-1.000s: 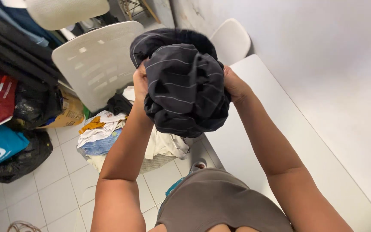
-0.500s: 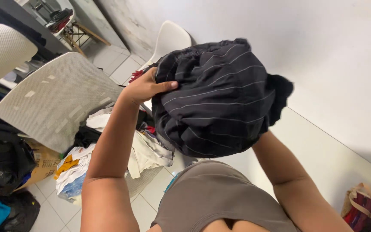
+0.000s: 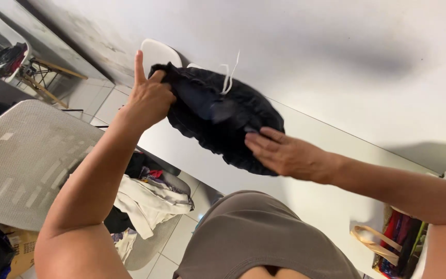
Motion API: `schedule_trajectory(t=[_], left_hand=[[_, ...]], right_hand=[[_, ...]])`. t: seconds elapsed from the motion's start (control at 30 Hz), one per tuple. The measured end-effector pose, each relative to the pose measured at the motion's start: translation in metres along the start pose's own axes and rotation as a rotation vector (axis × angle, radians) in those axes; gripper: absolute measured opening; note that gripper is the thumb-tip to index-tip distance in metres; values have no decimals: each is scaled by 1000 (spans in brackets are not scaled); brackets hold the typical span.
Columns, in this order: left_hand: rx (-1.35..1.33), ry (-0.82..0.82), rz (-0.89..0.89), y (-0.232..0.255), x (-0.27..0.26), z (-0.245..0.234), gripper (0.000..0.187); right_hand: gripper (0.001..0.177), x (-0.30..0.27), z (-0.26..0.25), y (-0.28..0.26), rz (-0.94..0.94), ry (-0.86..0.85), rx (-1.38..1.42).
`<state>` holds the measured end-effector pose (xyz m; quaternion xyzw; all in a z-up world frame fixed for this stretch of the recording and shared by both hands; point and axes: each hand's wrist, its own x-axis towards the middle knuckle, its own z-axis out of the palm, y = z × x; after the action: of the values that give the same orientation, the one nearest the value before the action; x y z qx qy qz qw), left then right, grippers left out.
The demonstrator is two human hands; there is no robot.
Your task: Folding a white t-shirt, black shorts, and a white patterned scarf on a table.
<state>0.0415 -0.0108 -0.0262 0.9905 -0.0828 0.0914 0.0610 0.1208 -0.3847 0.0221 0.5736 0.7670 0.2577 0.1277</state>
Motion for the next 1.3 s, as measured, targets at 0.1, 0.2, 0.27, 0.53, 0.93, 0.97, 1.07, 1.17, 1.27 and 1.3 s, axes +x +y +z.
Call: schedule_trajectory(t=[0.1, 0.2, 0.27, 0.53, 0.93, 0.97, 1.07, 1.17, 1.27, 1.3], left_hand=[[567, -194, -131, 1, 20, 19, 23], [641, -179, -127, 4, 43, 25, 23], [776, -56, -16, 15, 57, 24, 21], [861, -591, 24, 47, 30, 5, 25], [134, -3, 24, 15, -8, 16, 34], [-5, 29, 117, 13, -9, 14, 45], [121, 150, -76, 22, -15, -16, 7], [465, 187, -48, 18, -23, -6, 19], [400, 529, -125, 22, -30, -16, 12], [400, 534, -117, 25, -29, -11, 12]], right_hand=[[14, -17, 4, -27, -142, -33, 193], [18, -29, 28, -39, -212, -488, 385], [4, -37, 51, -31, 123, -743, 558], [53, -81, 84, 46, 448, -1079, 209], [24, -85, 61, 88, 710, -821, 407], [24, -91, 69, 87, 714, -915, 455], [35, -102, 57, 87, 867, -456, 391], [35, -94, 63, 82, 808, -282, 238], [38, -98, 58, 84, 843, -244, 236], [38, -99, 53, 86, 851, -244, 229]])
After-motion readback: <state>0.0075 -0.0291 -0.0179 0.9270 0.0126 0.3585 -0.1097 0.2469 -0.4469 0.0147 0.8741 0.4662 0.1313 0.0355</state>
